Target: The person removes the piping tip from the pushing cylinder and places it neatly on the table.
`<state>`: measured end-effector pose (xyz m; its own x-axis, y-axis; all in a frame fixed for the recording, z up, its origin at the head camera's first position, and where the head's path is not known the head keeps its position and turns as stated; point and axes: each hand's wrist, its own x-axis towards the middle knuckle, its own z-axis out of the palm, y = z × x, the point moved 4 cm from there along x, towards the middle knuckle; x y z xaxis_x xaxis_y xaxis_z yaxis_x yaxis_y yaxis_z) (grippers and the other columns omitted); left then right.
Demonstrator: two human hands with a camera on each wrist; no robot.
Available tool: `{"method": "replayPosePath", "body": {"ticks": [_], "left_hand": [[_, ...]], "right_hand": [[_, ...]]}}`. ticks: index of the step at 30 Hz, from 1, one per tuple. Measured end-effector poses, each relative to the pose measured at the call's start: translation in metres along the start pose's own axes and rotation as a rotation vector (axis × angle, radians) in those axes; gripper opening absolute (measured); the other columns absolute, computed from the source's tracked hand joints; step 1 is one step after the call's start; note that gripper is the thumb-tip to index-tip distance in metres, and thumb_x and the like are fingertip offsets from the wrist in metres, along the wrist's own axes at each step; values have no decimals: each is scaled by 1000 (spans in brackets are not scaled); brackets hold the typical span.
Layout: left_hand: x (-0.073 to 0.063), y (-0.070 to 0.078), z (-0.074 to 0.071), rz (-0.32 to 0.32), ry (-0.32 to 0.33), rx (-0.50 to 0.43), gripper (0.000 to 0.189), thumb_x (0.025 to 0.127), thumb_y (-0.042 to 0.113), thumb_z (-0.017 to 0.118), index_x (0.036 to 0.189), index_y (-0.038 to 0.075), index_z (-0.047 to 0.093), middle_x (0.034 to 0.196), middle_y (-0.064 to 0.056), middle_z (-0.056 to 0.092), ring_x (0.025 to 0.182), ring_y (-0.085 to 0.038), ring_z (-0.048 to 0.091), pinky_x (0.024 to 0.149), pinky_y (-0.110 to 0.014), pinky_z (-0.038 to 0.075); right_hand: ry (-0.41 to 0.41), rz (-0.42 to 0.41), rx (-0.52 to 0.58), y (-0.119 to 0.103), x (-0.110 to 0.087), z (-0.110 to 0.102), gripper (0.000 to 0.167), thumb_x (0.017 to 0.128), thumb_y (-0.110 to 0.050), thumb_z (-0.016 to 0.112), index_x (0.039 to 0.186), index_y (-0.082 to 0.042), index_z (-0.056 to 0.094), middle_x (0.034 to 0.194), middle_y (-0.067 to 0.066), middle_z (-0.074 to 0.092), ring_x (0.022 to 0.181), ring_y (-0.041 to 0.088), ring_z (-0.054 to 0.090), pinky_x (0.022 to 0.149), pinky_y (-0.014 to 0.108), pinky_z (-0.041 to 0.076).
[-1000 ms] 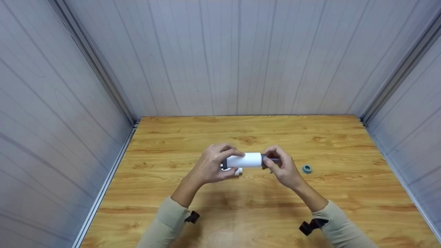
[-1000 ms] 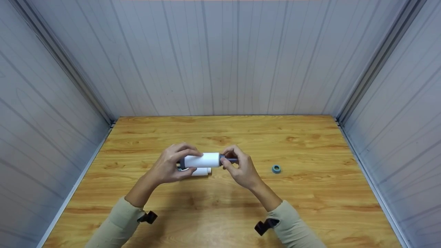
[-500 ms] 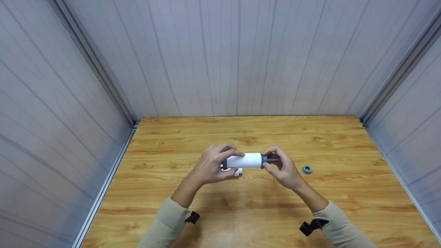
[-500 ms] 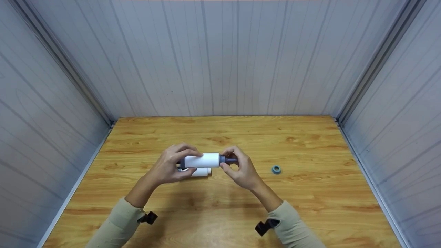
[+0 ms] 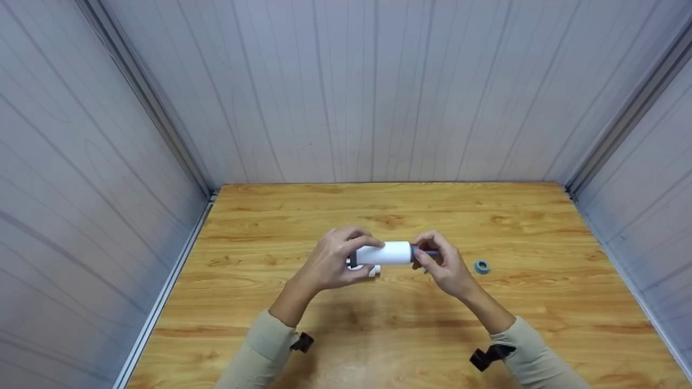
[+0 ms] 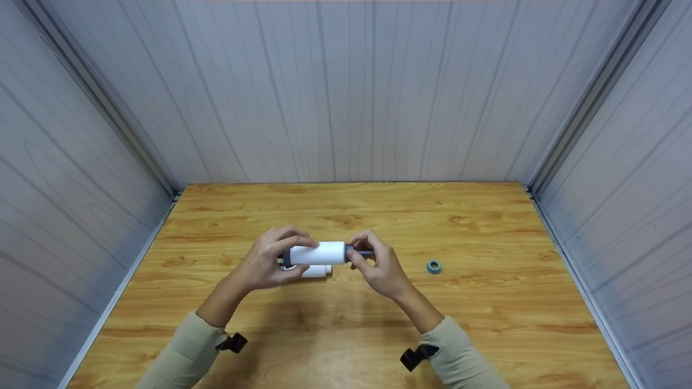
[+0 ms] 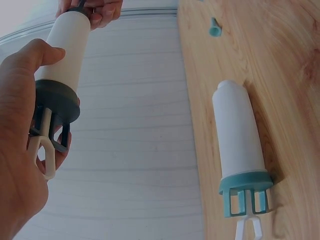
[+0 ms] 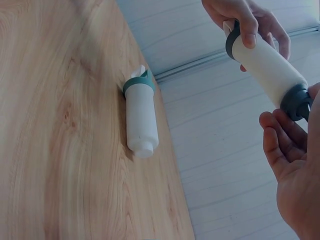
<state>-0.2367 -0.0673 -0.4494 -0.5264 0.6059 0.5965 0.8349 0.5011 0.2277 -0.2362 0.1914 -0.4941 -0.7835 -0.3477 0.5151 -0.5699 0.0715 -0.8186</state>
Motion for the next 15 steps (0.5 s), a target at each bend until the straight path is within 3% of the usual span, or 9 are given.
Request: {"method": "replayPosePath", "body": {"ticks": [6, 15], "left_hand": [[-1, 0, 0, 15, 16, -14, 42, 91, 28, 92, 130, 22, 80, 121, -8, 79, 100, -24, 77, 79, -41, 62], [-2, -1, 0, 23, 31, -14, 45, 89, 24, 94, 133, 23, 84, 119, -7, 80, 98, -23, 77, 79, -40, 63]], "right_hand": [[4, 11, -11, 1, -1, 0, 17, 109, 11, 56, 126, 9, 60, 107, -3, 71, 85, 13, 75, 70, 20, 62], [9, -36, 29, 1, 0, 0, 27, 102, 19, 60, 128, 15, 57, 123, -12, 70, 96, 9, 75, 72, 18, 59]]}}
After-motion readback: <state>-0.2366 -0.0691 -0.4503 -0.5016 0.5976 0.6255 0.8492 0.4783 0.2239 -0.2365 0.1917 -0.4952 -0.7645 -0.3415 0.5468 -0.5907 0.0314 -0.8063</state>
